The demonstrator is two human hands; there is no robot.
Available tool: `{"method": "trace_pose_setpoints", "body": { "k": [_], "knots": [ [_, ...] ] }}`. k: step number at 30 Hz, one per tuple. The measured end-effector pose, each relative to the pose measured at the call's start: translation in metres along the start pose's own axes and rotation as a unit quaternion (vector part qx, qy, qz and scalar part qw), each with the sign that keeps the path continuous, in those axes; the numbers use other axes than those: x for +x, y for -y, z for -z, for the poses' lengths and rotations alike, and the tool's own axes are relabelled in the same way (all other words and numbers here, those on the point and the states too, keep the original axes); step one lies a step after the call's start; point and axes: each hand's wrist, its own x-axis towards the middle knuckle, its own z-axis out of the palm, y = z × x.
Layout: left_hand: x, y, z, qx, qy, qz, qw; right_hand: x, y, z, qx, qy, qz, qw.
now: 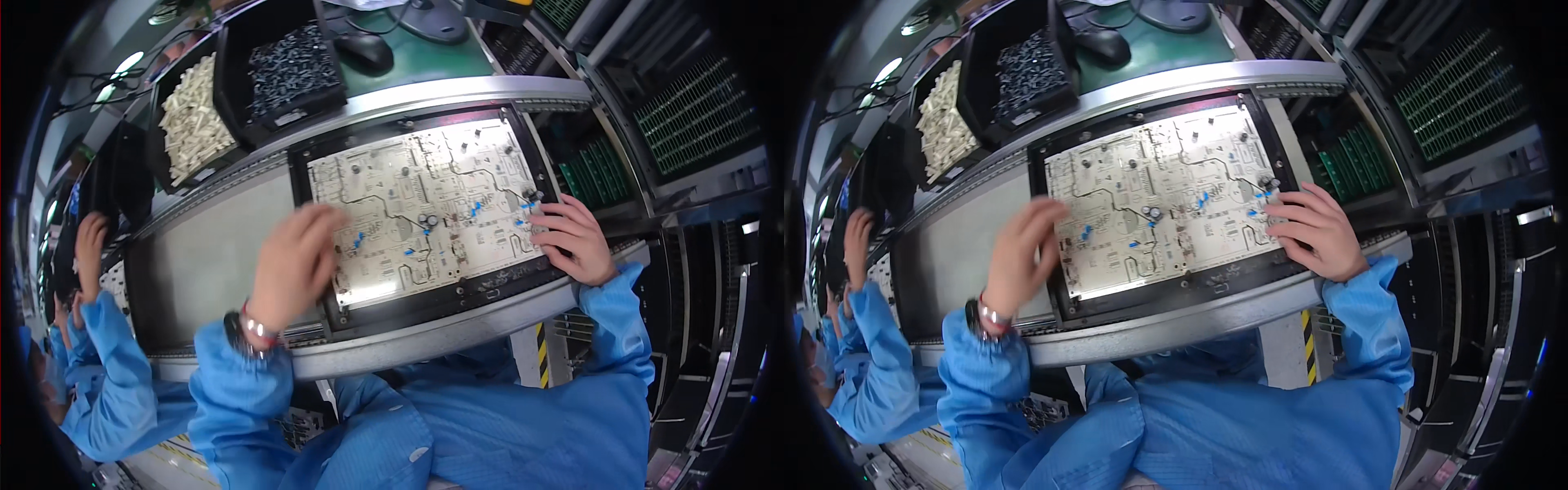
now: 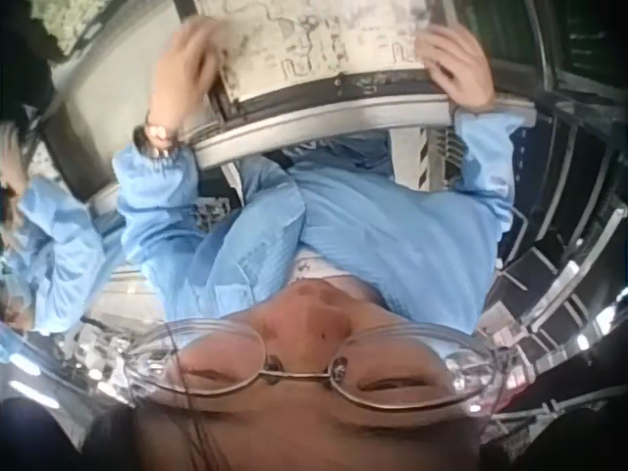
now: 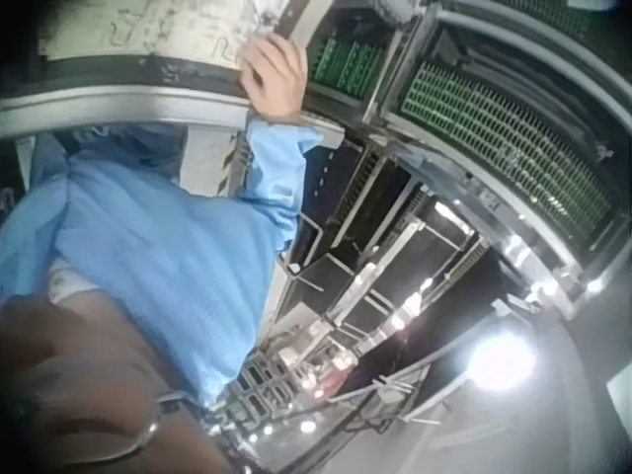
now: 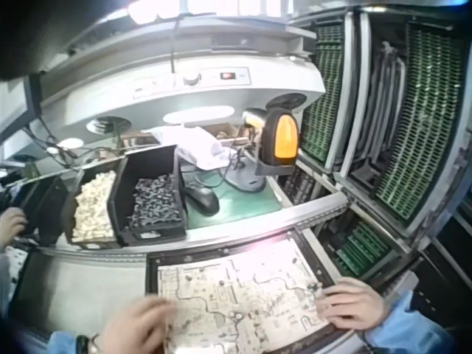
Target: The person assembles circuit boards on an assembly line by placing boards into fixture frames, picking electronic components from bins, and inserting them into the boards by hand before sending them down the conveyor.
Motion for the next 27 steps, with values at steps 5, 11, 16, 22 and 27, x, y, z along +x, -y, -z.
{"method": "trace_pose_setpoints", "body": {
  "k": [5, 11, 16, 22, 27],
  "knots": [
    [0.040, 0.056, -0.019, 0.031, -0.155, -0.030, 0.987, 0.021, 0.013, 0.007, 0.002, 0.001, -0.027, 1.000],
    [0.038, 0.067, -0.025, 0.022, -0.156, -0.010, 0.988, 0.085, 0.032, 0.011, 0.043, -0.069, -0.049, 0.995],
    [0.037, 0.067, -0.020, 0.093, -0.159, 0.007, 0.983, 0.180, 0.036, -0.036, -0.054, -0.099, 0.077, 0.991],
    [0.033, 0.068, -0.020, 0.114, -0.163, -0.009, 0.980, 0.221, 0.022, -0.072, -0.296, -0.082, 0.099, 0.946],
    [0.017, 0.067, -0.010, 0.101, -0.144, 0.022, 0.984, 0.218, 0.020, -0.050, -0.267, -0.038, 0.173, 0.947]
  ]
}}
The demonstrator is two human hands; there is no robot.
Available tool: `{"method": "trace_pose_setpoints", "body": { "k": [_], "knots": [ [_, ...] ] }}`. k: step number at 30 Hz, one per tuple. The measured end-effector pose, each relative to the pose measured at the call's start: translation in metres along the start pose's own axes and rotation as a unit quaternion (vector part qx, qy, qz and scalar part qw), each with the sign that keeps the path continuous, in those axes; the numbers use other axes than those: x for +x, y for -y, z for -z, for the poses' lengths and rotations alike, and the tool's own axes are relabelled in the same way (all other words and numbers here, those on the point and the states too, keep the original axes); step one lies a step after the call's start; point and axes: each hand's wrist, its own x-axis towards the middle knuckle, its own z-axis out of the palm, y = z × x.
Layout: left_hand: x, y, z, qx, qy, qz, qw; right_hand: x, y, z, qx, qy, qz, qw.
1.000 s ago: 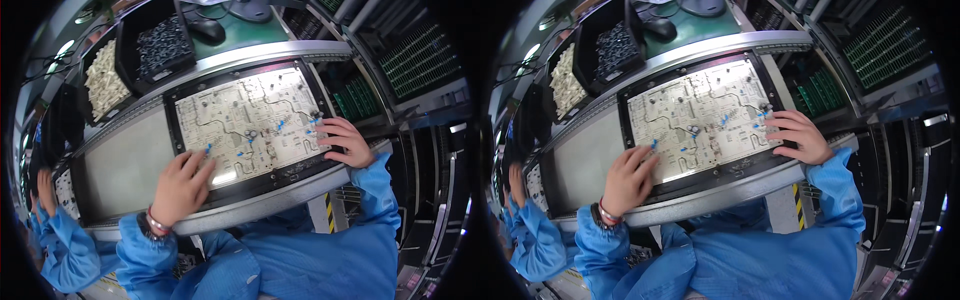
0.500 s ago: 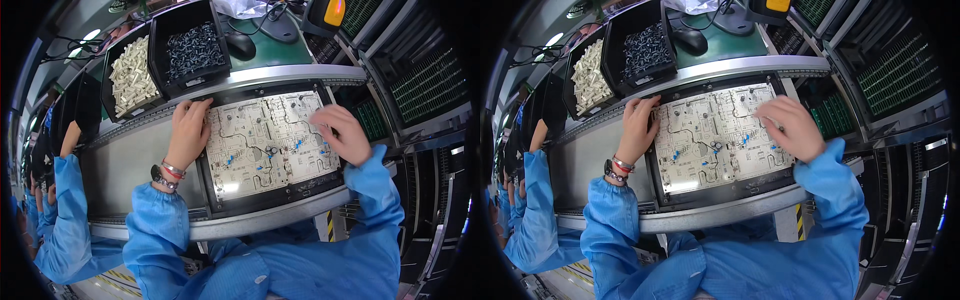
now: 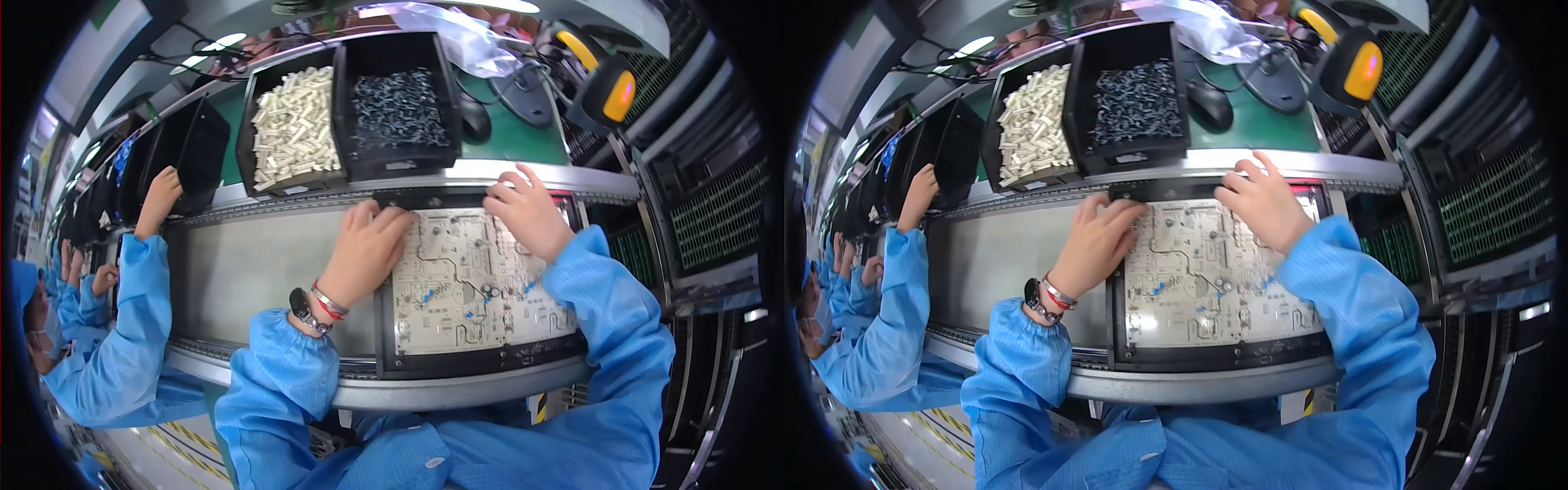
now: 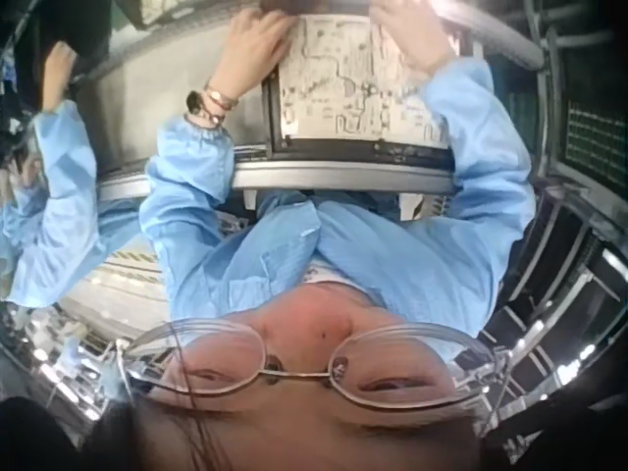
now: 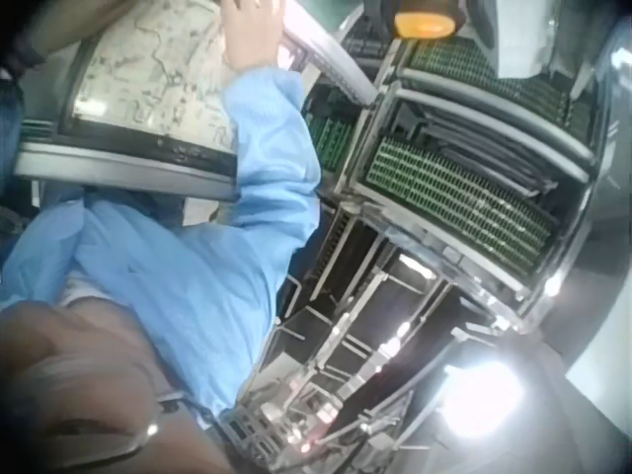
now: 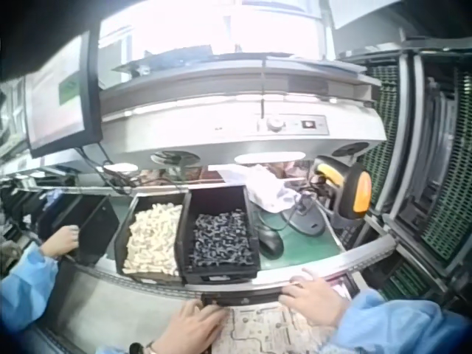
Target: The person assembles circuit boards on an assembly line by placing boards into fixture frames, picking electronic components from bins, and inserting them into the boards by hand before sending them down the conveyor.
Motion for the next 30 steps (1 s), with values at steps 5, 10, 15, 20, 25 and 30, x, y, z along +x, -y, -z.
{"method": "trace_pose_setpoints", "body": {
  "k": [5, 10, 15, 20, 25, 30],
  "knots": [
    [0.024, 0.031, 0.029, -0.053, -0.181, 0.005, 0.982, 0.031, 0.003, 0.035, 0.216, -0.014, -0.026, 0.976],
    [0.050, 0.102, 0.037, 0.075, -0.209, 0.067, 0.973, 0.126, 0.009, 0.022, 0.268, -0.109, 0.031, 0.957],
    [0.060, 0.126, 0.030, 0.110, -0.134, 0.090, 0.981, 0.176, 0.000, -0.035, 0.125, 0.124, -0.138, 0.975],
    [0.054, 0.122, 0.038, -0.063, -0.214, 0.143, 0.964, 0.169, -0.011, -0.051, 0.117, 0.006, -0.078, 0.990],
    [0.062, 0.093, 0.048, -0.145, -0.299, 0.113, 0.936, 0.156, -0.013, -0.037, 0.140, 0.013, -0.078, 0.987],
    [0.070, 0.102, 0.047, -0.028, -0.270, 0.101, 0.957, 0.164, -0.007, -0.040, 0.062, 0.058, -0.102, 0.991]
  ]
}}
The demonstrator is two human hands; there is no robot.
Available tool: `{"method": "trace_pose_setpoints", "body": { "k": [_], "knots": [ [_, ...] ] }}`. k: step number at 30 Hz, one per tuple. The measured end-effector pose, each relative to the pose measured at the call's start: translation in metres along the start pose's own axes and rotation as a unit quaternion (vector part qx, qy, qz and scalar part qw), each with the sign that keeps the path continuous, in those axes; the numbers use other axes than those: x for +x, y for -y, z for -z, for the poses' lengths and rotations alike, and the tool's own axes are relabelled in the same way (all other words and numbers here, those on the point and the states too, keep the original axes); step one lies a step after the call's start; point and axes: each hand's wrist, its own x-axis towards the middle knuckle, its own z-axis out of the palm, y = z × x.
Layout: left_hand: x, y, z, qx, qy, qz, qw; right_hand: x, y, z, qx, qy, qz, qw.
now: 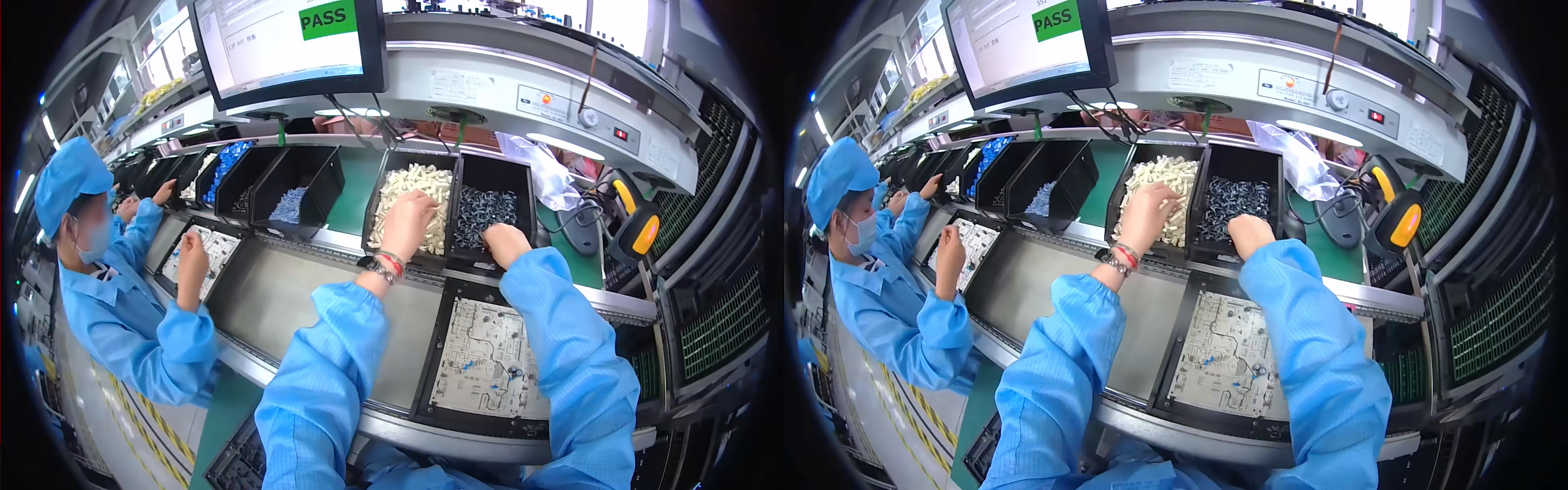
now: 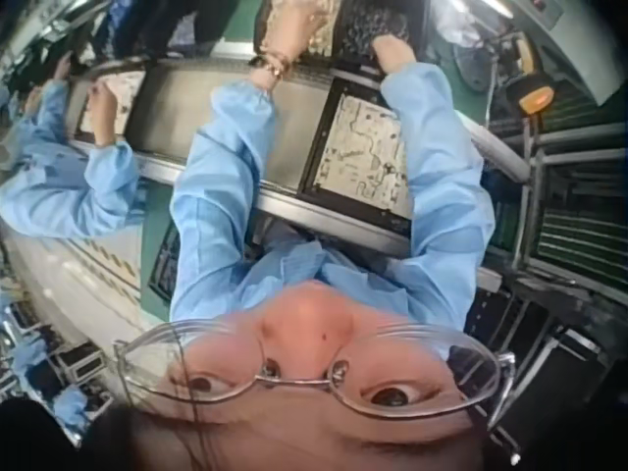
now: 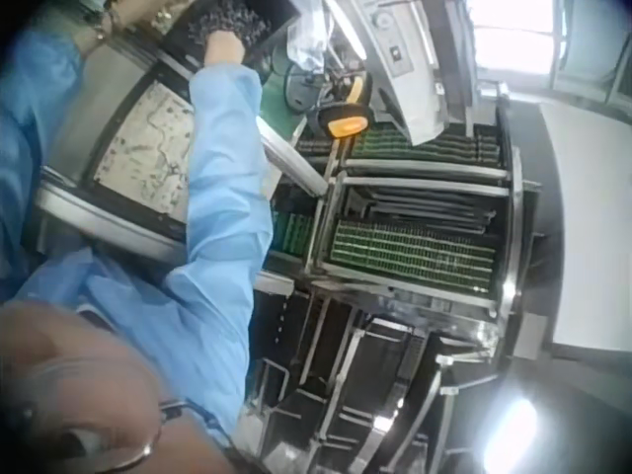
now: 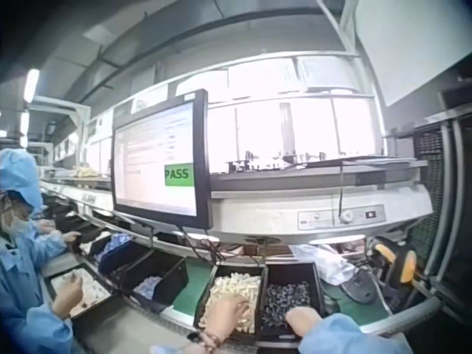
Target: The person assembles circuit boards on an assembly line by placing boards into fixture frames, picking electronic components from bins, and inserting them into the boards by hand before sending them down the conveyor.
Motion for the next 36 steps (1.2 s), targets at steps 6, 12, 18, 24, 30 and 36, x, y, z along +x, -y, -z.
{"method": "trace_pose_setpoints", "body": {
  "k": [6, 12, 18, 24, 30, 36],
  "knots": [
    [-0.018, -0.030, 0.014, -0.049, -0.042, 0.006, 0.998, -0.012, -0.004, 0.006, -0.037, -0.115, 0.058, 0.991],
    [-0.067, -0.058, 0.023, -0.190, 0.068, 0.175, 0.964, -0.027, 0.006, 0.028, 0.077, -0.174, 0.036, 0.981],
    [-0.116, -0.054, 0.018, -0.371, 0.142, 0.303, 0.866, -0.093, 0.047, 0.054, 0.263, -0.106, 0.086, 0.955],
    [-0.118, -0.052, 0.014, -0.401, 0.203, 0.306, 0.839, -0.182, 0.081, 0.020, 0.097, 0.029, 0.231, 0.968],
    [-0.118, -0.056, 0.015, -0.381, 0.203, 0.287, 0.855, -0.187, 0.079, 0.020, 0.233, 0.041, 0.180, 0.955],
    [-0.121, -0.054, 0.010, -0.392, 0.204, 0.287, 0.850, -0.187, 0.075, 0.015, 0.256, 0.061, 0.128, 0.956]
  ]
}}
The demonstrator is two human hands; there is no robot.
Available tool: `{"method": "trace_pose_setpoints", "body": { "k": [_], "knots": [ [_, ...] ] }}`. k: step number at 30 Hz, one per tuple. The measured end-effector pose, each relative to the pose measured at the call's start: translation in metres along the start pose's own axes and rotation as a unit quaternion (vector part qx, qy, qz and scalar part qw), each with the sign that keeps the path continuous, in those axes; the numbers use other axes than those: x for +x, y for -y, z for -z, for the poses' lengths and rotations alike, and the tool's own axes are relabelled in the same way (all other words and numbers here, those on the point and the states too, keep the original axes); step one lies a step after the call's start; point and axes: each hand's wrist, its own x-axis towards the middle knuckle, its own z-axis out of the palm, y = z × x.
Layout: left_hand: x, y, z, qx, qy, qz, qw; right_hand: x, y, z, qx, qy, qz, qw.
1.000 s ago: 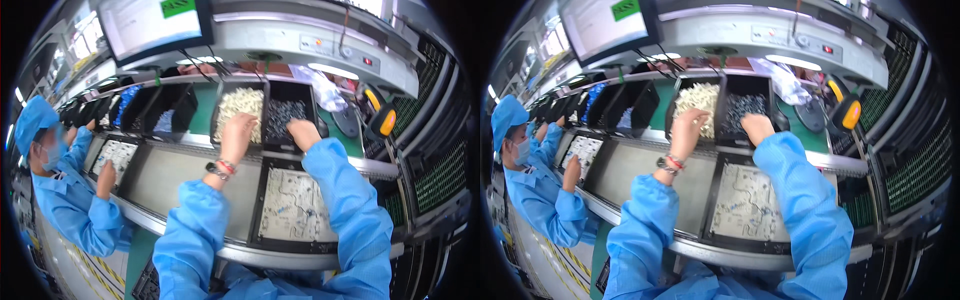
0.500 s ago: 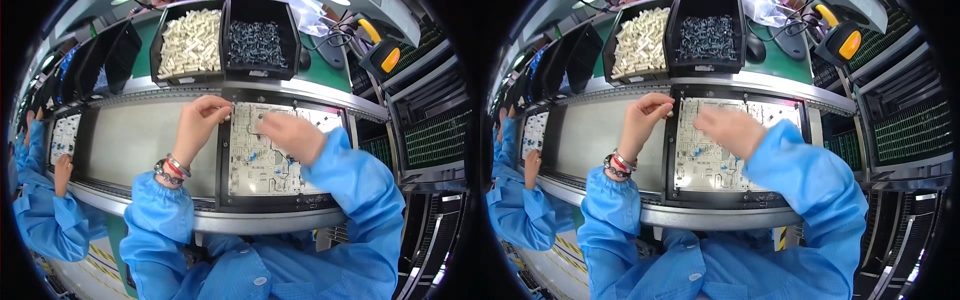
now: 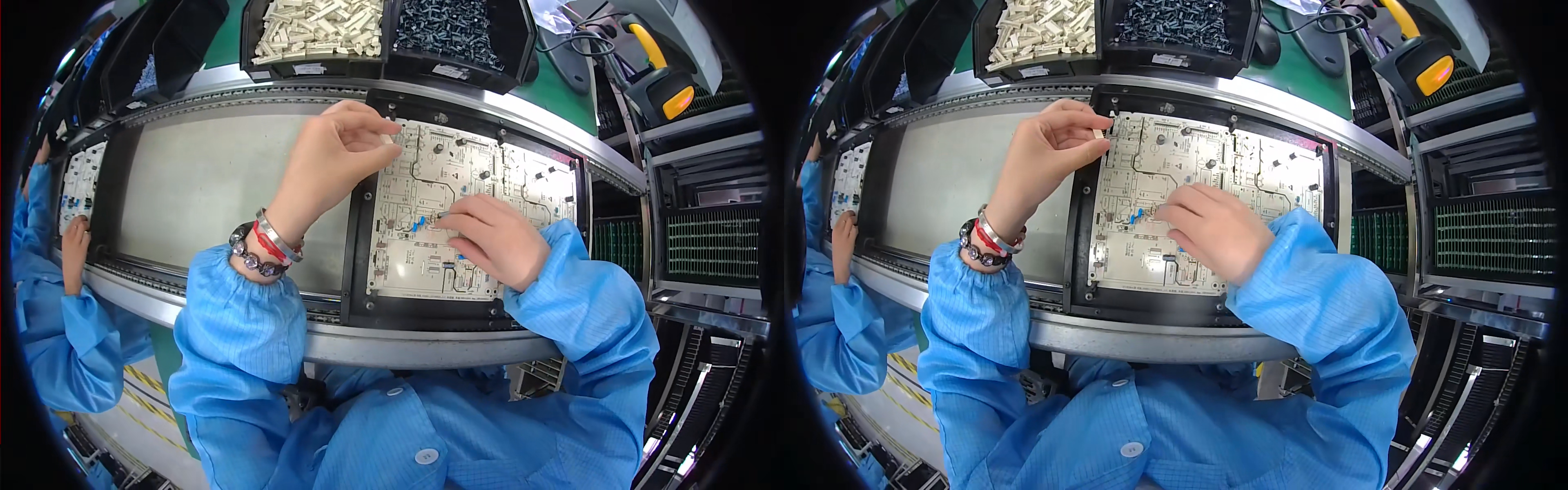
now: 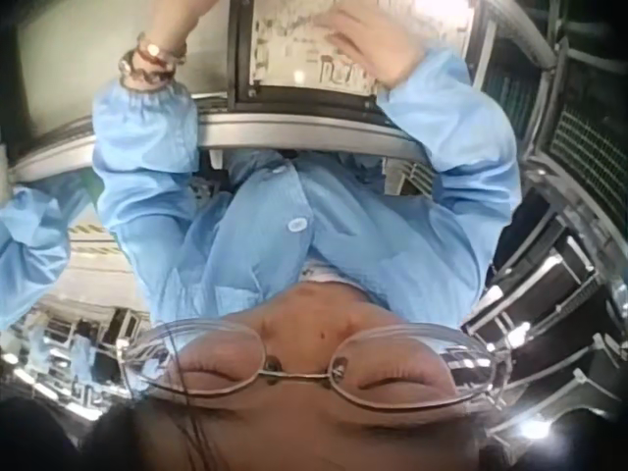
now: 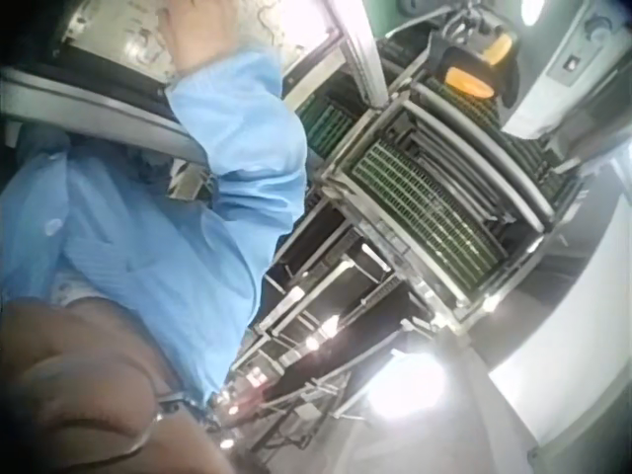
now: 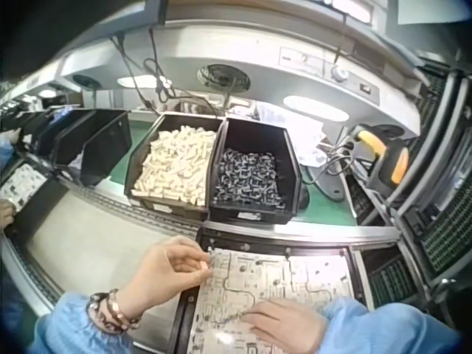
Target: The person assembles circuit boards on an assembly line by placing boards into fixture frames, picking electronic components from bins, and inserting them into the boards by hand before sending them down the conveyor.
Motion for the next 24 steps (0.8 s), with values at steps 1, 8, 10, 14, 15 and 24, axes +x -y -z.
{"method": "trace_pose_setpoints", "body": {
  "k": [1, 8, 10, 14, 15, 24],
  "knots": [
    [0.000, 0.001, 0.000, 0.000, 0.000, 0.002, 1.000, 0.002, 0.001, -0.002, -0.001, -0.009, 0.001, 1.000],
    [0.000, -0.007, -0.002, 0.055, 0.006, 0.030, 0.998, 0.012, 0.000, -0.009, 0.033, -0.065, -0.078, 0.994],
    [0.000, -0.006, -0.002, 0.058, 0.004, 0.025, 0.998, 0.011, -0.001, -0.009, 0.005, -0.046, -0.055, 0.997],
    [0.001, -0.006, -0.002, 0.066, 0.000, 0.017, 0.998, 0.010, 0.011, -0.004, 0.041, -0.036, -0.056, 0.997],
    [0.001, -0.005, -0.003, 0.066, -0.006, 0.009, 0.998, 0.009, 0.015, -0.003, 0.038, -0.037, -0.034, 0.998],
    [0.000, -0.009, -0.010, 0.101, -0.013, -0.014, 0.995, 0.001, 0.029, -0.014, -0.050, -0.044, 0.025, 0.997]
  ]
}}
